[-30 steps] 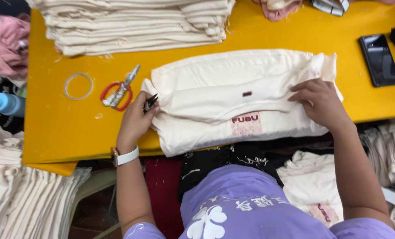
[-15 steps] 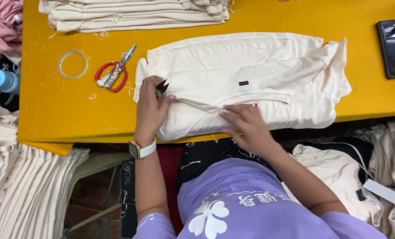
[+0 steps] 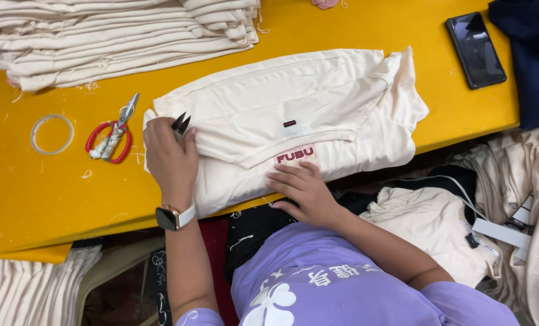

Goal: Trim loose threads from t-shirts using thread snips and inspect them for quality.

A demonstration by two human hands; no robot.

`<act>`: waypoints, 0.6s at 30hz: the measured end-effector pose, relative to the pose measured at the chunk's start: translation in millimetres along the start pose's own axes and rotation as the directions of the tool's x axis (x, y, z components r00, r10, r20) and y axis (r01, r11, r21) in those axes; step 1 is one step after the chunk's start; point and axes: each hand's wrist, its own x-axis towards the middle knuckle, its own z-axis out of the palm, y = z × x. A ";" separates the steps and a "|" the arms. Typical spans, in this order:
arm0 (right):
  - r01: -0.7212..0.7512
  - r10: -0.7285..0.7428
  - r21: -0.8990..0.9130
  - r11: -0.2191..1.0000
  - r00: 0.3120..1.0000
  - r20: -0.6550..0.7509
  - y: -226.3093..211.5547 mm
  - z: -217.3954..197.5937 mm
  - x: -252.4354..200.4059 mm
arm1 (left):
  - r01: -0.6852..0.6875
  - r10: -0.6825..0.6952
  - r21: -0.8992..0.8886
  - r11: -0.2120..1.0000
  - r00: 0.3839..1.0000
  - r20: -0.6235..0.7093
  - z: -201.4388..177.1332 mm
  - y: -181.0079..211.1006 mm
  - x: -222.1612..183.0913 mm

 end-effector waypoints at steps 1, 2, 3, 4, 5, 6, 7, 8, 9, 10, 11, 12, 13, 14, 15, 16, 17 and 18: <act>-0.014 0.022 0.056 0.998 0.991 -0.133 3.8 -3.8 -8.6 | -0.028 0.024 -0.062 0.998 0.998 -0.059 -3.0 3.6 -2.6; -0.021 0.050 0.112 0.993 0.964 -0.262 7.5 -6.8 -17.1 | -0.059 0.044 -0.123 0.991 0.992 -0.119 -5.9 6.5 -5.2; -0.025 0.055 0.118 0.993 0.965 -0.258 21.4 -8.8 -29.7 | -0.054 0.041 -0.121 0.991 0.993 -0.112 -10.5 12.7 -7.1; -0.082 0.101 0.068 0.994 0.932 -0.348 35.1 -10.5 -42.4 | -0.100 0.082 -0.217 0.971 0.993 -0.088 -15.1 18.6 -9.0; -0.142 0.136 0.019 0.990 0.889 -0.438 50.1 -13.2 -54.7 | -0.141 0.124 -0.315 0.938 0.990 -0.073 -18.8 25.2 -10.2; -0.144 0.139 0.021 0.989 0.890 -0.434 58.8 -20.8 -60.3 | -0.137 0.121 -0.316 0.939 0.990 -0.069 -20.6 27.6 -15.6; -0.217 0.187 -0.006 0.976 0.854 -0.485 69.2 -29.3 -64.4 | -0.108 0.119 -0.372 0.922 0.993 0.006 -21.4 30.7 -18.1; -0.290 0.230 -0.029 0.957 0.812 -0.537 79.7 -38.5 -68.8 | -0.075 0.121 -0.424 0.902 0.989 0.082 -22.4 34.5 -20.5; -0.294 0.230 -0.034 0.955 0.810 -0.540 80.7 -48.1 -64.1 | -0.080 0.127 -0.429 0.900 0.988 0.082 -20.0 37.0 -22.4; -0.331 0.261 -0.026 0.943 0.787 -0.559 81.7 -57.8 -59.7 | -0.081 0.143 -0.407 0.910 0.982 0.125 -17.5 39.6 -24.4; -0.367 0.291 -0.017 0.930 0.763 -0.577 82.1 -67.1 -55.6 | -0.081 0.157 -0.384 0.920 0.973 0.170 -15.3 42.0 -27.2; -0.372 0.292 -0.020 0.928 0.761 -0.579 83.7 -70.4 -54.6 | -0.085 0.163 -0.388 0.918 0.972 0.171 -6.8 41.0 -30.8; -0.385 0.332 0.014 0.923 0.778 -0.533 85.3 -73.1 -52.9 | -0.069 0.154 -0.337 0.939 0.961 0.232 0.9 39.7 -34.9; -0.398 0.369 0.046 0.916 0.793 -0.485 86.7 -75.7 -51.1 | -0.056 0.141 -0.284 0.957 0.946 0.291 8.4 38.1 -39.0; -0.399 0.369 0.045 0.916 0.792 -0.486 83.2 -73.8 -44.3 | -0.057 0.143 -0.284 0.957 0.946 0.290 16.2 41.0 -42.2; -0.414 0.380 0.005 0.910 0.830 -0.408 79.4 -71.7 -37.4 | -0.045 0.136 -0.273 0.961 0.935 0.326 23.8 43.7 -45.4; -0.424 0.390 -0.038 0.905 0.861 -0.325 76.1 -70.2 -30.4 | -0.033 0.130 -0.262 0.965 0.924 0.360 31.8 46.6 -48.6; -0.423 0.388 -0.041 0.905 0.862 -0.327 77.6 -66.1 -26.8 | -0.035 0.131 -0.264 0.964 0.924 0.358 31.3 54.5 -46.9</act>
